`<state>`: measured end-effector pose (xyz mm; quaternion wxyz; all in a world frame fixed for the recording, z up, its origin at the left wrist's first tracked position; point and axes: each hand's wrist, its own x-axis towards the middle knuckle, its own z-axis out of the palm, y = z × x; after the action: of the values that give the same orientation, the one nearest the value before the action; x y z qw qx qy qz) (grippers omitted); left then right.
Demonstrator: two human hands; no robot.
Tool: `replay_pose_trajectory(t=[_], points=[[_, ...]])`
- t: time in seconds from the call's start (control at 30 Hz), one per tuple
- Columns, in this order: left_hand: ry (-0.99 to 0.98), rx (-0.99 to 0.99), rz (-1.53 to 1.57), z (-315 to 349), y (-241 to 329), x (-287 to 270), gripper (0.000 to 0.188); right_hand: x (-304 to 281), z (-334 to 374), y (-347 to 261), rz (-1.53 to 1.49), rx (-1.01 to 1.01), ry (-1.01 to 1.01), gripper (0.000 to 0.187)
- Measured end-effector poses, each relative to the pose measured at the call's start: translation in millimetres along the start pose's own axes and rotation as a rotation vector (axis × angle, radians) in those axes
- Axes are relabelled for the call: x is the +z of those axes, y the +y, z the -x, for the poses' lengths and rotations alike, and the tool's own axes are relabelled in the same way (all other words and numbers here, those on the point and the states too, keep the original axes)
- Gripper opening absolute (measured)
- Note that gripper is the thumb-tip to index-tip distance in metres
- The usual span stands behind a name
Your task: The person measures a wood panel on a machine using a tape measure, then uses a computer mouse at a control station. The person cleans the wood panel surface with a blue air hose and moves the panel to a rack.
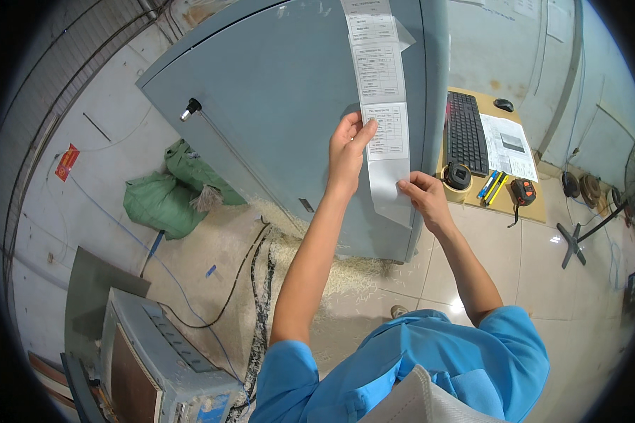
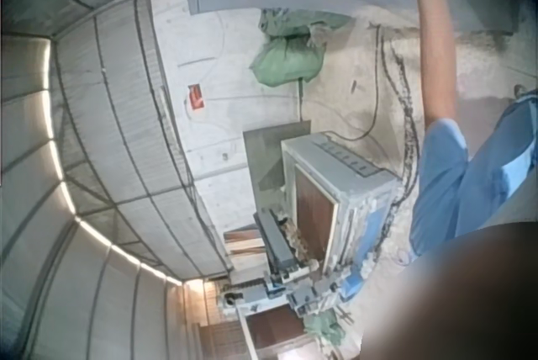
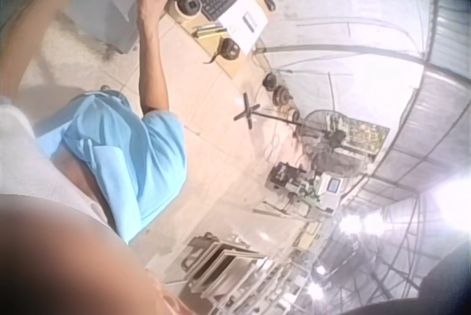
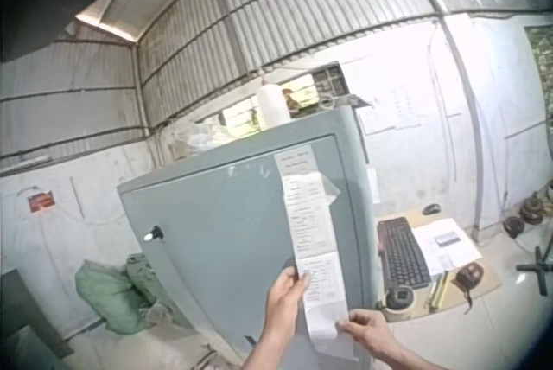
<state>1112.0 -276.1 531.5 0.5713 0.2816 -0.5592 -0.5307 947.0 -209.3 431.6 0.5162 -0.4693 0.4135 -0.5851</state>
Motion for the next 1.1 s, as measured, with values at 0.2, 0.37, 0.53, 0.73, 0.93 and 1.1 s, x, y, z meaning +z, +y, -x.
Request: replay_pose_trajectory(t=[0.2,0.37,0.53,0.73,0.93,1.1], points=[[0.004,0.011,0.059,-16.1,-3.4,1.5,0.030,-3.7,-1.8,1.5,-0.001,0.000,-0.022,0.018],[0.024,0.044,0.067,-19.2,-9.6,-0.4,0.025,-9.2,-3.7,1.8,0.093,0.032,0.002,0.018],[0.045,0.059,0.066,-20.8,-7.9,-2.1,0.024,-11.1,-4.9,1.6,0.093,0.017,-0.037,0.018],[0.044,0.067,0.044,-25.9,-6.3,-5.4,0.025,-12.6,-7.2,3.0,0.114,0.003,-0.048,0.018],[0.039,0.078,0.051,-28.4,-9.2,-6.5,0.023,-15.7,-10.7,4.7,0.113,0.020,-0.066,0.017],[0.045,0.083,0.043,-29.4,-8.9,-6.2,0.022,-19.3,-16.7,12.1,0.108,0.039,-0.071,0.016]])
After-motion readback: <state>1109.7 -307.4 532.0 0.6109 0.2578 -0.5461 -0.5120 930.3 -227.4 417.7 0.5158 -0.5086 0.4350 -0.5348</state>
